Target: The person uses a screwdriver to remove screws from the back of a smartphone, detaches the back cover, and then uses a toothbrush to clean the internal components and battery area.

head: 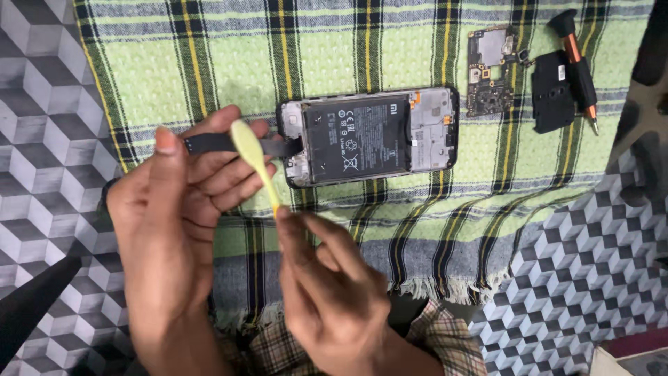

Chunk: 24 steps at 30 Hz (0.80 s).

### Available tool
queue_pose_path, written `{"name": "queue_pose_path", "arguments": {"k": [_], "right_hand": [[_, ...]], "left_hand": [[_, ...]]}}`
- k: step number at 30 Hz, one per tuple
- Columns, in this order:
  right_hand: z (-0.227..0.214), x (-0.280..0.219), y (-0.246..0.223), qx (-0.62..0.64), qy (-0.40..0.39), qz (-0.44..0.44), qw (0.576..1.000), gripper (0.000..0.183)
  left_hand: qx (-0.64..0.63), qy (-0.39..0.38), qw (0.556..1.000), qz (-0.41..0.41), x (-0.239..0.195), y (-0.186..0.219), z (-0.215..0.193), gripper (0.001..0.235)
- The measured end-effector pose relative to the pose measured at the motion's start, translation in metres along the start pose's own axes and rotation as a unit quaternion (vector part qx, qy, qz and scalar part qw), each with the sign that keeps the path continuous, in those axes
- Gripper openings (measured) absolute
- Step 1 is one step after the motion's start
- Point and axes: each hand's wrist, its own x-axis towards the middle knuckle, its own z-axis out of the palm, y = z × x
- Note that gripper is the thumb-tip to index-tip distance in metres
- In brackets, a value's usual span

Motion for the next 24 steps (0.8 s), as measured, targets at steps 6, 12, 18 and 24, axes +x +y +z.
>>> {"name": "queue_pose_path", "arguments": {"k": [6,12,18,24], "right_hand": [[0.004,-0.026,0.006,-0.067,0.023,-0.012,0.997,0.025],[-0.013,-0.027,0.020,0.048,0.047,0.090,0.994,0.022],[-0.010,-0.034,0.021,0.061,0.062,0.135,0.987,0.023],[-0.045,-0.041,0.020,0.085,0.031,0.184,0.979,0.022]], "left_hand": [[-0.021,0.003,1.000,-0.021,-0.002,0.001,0.000,0.055],[0.058,0.014,0.998,-0.011,-0.001,0.012,0.014,0.063],[0.113,0.000,0.993,0.029,-0.005,0.008,0.019,0.049],[0.277,0.019,0.960,0.046,-0.024,0.003,0.031,0.030]]}}
